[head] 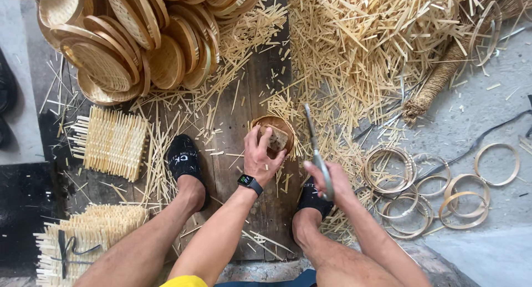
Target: The person sits on the floor assembling round bamboo steamer baskets. They weave thin bamboo strips into a flat mat, press a woven mat into a round wooden mold, fit a bent bamboo rim ring around it, and use shears to trim excess strip ends from the basket edge.
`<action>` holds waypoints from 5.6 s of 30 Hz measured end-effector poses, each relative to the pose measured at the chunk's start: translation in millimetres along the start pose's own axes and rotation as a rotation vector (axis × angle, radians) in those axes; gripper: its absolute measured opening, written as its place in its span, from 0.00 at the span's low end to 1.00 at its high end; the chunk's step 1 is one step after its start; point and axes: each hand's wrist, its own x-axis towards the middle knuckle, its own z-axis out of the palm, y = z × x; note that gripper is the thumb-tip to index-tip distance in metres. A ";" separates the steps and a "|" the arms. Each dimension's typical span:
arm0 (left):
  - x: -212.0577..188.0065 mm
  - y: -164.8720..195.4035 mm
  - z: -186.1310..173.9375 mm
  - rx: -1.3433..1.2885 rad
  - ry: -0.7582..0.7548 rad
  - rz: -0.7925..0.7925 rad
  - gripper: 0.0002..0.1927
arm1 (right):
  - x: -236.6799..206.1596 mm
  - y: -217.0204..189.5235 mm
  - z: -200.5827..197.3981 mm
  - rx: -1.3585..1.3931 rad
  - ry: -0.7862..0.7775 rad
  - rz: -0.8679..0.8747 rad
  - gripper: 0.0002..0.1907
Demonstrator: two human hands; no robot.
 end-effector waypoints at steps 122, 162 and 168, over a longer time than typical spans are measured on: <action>45.7 -32.7 -12.5 -0.247 -0.303 -0.447 0.32 | 80.6 -4.6 -62.2 -0.858 0.655 -0.665 0.31; -53.0 -55.7 47.3 -1.046 -0.239 -1.177 0.10 | 75.8 42.1 41.8 0.513 -0.030 -0.067 0.12; -39.4 -27.4 -1.3 -0.708 -0.223 -0.534 0.16 | 30.8 5.1 13.1 0.401 0.013 -0.231 0.24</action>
